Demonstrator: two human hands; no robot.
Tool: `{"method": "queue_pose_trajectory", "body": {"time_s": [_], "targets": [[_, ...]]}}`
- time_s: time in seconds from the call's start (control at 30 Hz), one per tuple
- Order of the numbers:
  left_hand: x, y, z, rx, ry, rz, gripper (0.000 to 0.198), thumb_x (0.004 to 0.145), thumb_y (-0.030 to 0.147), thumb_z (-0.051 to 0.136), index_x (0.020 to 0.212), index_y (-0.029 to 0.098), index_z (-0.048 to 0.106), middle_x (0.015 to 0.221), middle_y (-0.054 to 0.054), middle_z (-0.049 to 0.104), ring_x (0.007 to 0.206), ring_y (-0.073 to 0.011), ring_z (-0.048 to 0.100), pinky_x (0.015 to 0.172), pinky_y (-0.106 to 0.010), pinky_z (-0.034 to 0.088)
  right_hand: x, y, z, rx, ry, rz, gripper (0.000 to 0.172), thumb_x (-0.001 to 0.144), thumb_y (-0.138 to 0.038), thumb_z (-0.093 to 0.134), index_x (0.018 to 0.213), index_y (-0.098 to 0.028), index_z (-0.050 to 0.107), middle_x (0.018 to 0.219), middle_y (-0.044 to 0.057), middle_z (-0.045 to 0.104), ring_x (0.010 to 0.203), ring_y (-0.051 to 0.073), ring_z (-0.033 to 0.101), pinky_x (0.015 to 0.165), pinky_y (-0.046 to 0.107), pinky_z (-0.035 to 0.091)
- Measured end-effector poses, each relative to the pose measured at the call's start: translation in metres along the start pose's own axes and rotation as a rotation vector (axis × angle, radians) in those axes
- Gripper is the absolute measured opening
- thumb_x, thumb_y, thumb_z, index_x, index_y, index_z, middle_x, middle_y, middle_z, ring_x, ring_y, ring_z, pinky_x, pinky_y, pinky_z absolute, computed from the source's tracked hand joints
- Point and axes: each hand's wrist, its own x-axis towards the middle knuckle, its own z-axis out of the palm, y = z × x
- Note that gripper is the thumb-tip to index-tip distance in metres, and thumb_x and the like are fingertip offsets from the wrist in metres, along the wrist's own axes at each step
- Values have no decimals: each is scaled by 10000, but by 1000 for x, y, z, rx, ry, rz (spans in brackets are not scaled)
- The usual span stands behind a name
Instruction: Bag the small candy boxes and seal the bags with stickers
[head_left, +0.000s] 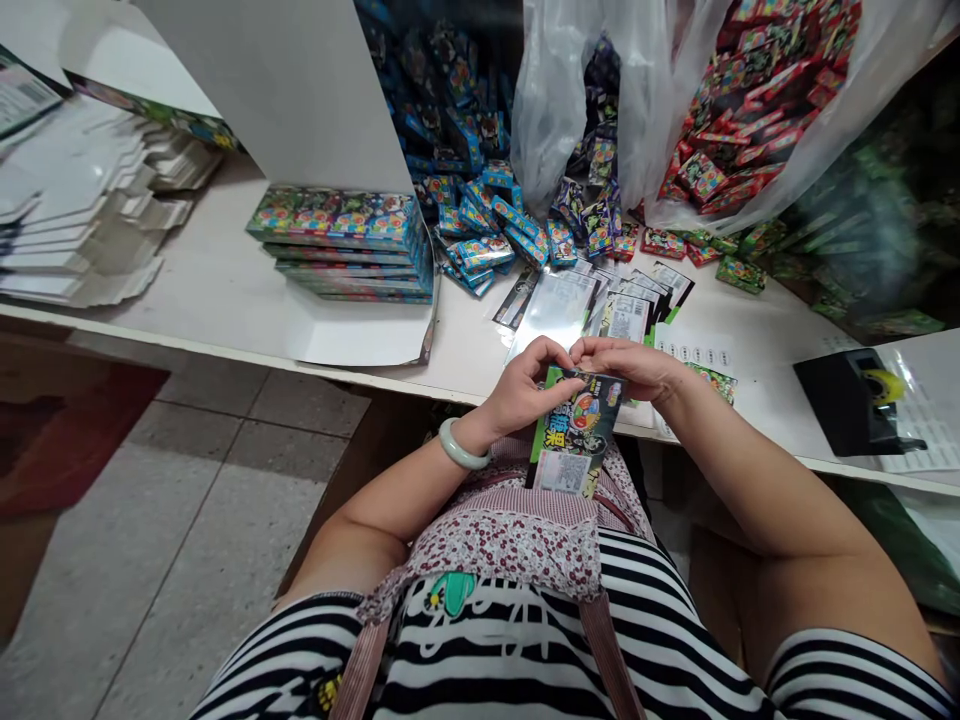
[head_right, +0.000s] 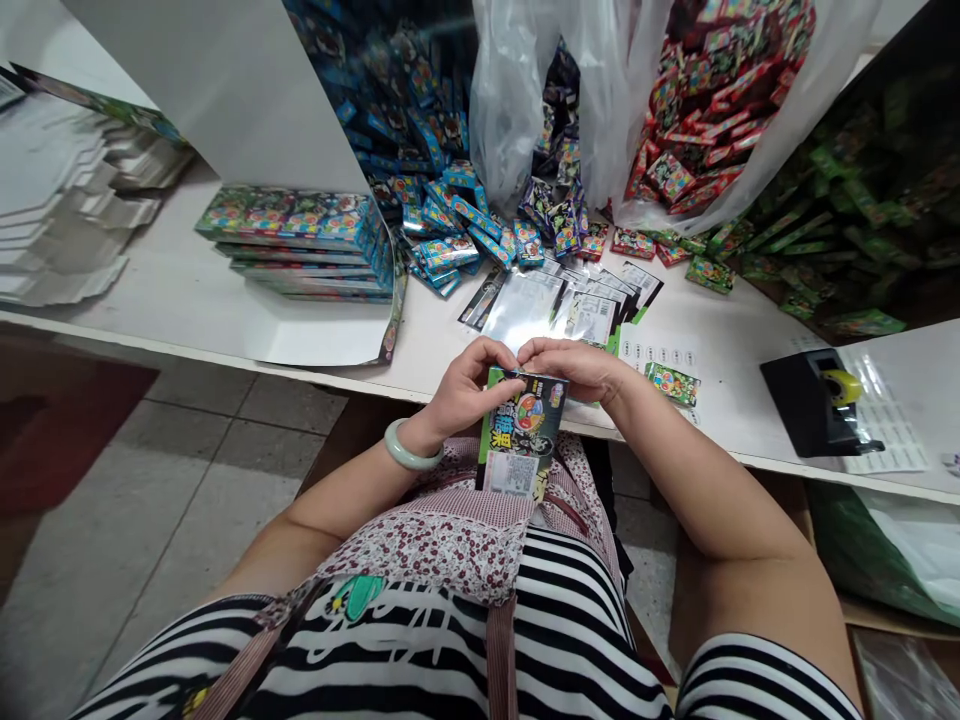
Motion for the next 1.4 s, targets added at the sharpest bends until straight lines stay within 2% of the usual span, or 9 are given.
{"method": "queue_pose_trajectory", "body": {"time_s": [0.2, 0.33, 0.47, 0.67, 0.77, 0.87, 1.03, 1.2, 1.4], "targets": [[-17, -9, -12, -321, -289, -230, 607, 755, 425, 853, 1239, 259, 525, 1132, -57, 655, 993, -178, 657, 844, -307, 530, -7, 2, -11, 30, 6, -41, 334, 621, -273, 872, 834, -190, 628, 710, -38, 671, 577, 87, 586, 538, 199, 475], [-45, -12, -16, -327, -462, -354, 479, 849, 498, 749, 1199, 206, 603, 1048, -81, 709, 975, -207, 687, 869, -367, 559, -13, 9, -12, 23, 47, -73, 443, 570, -400, 934, 832, -182, 651, 697, -30, 668, 575, 92, 589, 541, 203, 473], [-47, 4, -46, 2, -188, -124, 401, 910, 523, 657, 1141, 194, 645, 1044, -93, 712, 961, -211, 679, 858, -365, 572, -15, 15, -11, -62, 246, -148, 486, 528, -482, 951, 811, -196, 677, 699, -21, 661, 611, 104, 598, 567, 216, 492], [2, 47, -187, 847, 637, 308, 332, 979, 421, 559, 1243, 220, 569, 1127, -93, 664, 1064, -220, 643, 1007, -400, 504, -24, 29, -33, 26, 458, -259, 422, 504, -465, 961, 778, -254, 720, 743, -3, 671, 675, 128, 637, 642, 248, 573], [28, 54, -251, 1148, 673, 323, 313, 992, 283, 449, 1272, 211, 567, 1271, -120, 634, 1255, -243, 569, 1125, -422, 422, -26, 41, -40, 76, 500, -250, 421, 480, -462, 973, 773, -269, 739, 760, 9, 698, 707, 129, 664, 661, 219, 589], [46, 46, -283, 1327, 569, 186, 395, 925, 154, 414, 1274, 184, 598, 1316, -129, 629, 1293, -251, 538, 1158, -432, 385, -23, 48, -41, 91, 498, -236, 406, 491, -459, 971, 771, -266, 749, 770, 23, 716, 689, 133, 674, 627, 210, 592], [51, 21, -284, 1432, 344, 23, 462, 870, 115, 414, 1276, 129, 635, 1344, -164, 620, 1308, -288, 516, 1177, -491, 326, -19, 49, -39, 87, 497, -251, 397, 510, -463, 965, 778, -262, 752, 752, 32, 713, 665, 144, 677, 613, 232, 606], [45, 13, -280, 1401, 328, -8, 472, 861, 128, 422, 1280, 141, 639, 1398, -156, 586, 1358, -289, 480, 1210, -514, 263, -19, 48, -41, 73, 496, -251, 360, 543, -440, 951, 785, -262, 754, 769, 37, 714, 658, 153, 677, 613, 258, 606], [49, 17, -283, 1348, 350, 8, 345, 943, 253, 414, 1170, 176, 662, 1255, -141, 644, 1247, -281, 545, 1134, -486, 377, -17, 50, -33, 53, 485, -278, 399, 537, -465, 943, 779, -243, 716, 748, 22, 697, 637, 147, 650, 614, 290, 573]]}}
